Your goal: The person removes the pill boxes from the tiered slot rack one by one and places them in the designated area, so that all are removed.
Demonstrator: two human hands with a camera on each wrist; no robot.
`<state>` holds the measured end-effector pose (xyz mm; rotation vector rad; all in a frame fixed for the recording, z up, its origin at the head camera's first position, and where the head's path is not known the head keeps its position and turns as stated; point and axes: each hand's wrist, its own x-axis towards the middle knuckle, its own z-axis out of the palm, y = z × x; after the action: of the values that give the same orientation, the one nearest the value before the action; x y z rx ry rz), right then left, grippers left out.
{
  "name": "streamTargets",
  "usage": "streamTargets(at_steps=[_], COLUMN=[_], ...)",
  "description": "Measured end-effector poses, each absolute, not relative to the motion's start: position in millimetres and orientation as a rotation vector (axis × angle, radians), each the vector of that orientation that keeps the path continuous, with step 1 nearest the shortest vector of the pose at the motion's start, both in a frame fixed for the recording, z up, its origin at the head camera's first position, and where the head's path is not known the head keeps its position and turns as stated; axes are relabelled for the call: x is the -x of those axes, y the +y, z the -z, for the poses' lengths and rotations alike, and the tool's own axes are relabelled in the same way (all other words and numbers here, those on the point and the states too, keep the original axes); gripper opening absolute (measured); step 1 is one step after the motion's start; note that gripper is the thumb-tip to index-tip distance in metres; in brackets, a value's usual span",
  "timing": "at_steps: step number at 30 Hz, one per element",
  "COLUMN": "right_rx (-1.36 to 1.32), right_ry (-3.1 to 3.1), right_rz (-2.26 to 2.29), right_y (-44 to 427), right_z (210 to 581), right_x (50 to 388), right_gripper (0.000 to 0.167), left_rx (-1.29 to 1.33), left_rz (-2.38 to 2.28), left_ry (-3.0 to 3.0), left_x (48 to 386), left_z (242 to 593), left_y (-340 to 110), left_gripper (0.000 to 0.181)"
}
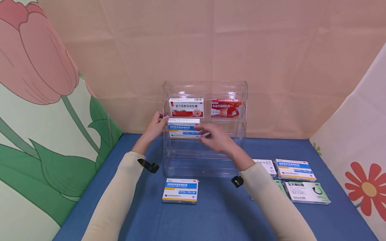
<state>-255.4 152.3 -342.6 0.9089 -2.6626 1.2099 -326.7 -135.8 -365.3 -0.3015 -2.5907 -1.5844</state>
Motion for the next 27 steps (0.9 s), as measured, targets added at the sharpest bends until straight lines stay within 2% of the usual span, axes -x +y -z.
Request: streamTargets(at_steps=[11, 27], right_rx=[-0.755, -0.651], right_ry=[-2.63, -2.755], right_rz=[-1.174, -1.2], right_y=[156, 151], right_z=[330, 328], right_x=[273, 290], right_gripper=[0.056, 0.052], left_rx=[0.314, 0.334], left_rz=[1.586, 1.589], left_ry=[-2.575, -2.574], left_x=[327, 329], left_z=[364, 365], left_y=[-133, -133], left_gripper=[0.041, 0.043])
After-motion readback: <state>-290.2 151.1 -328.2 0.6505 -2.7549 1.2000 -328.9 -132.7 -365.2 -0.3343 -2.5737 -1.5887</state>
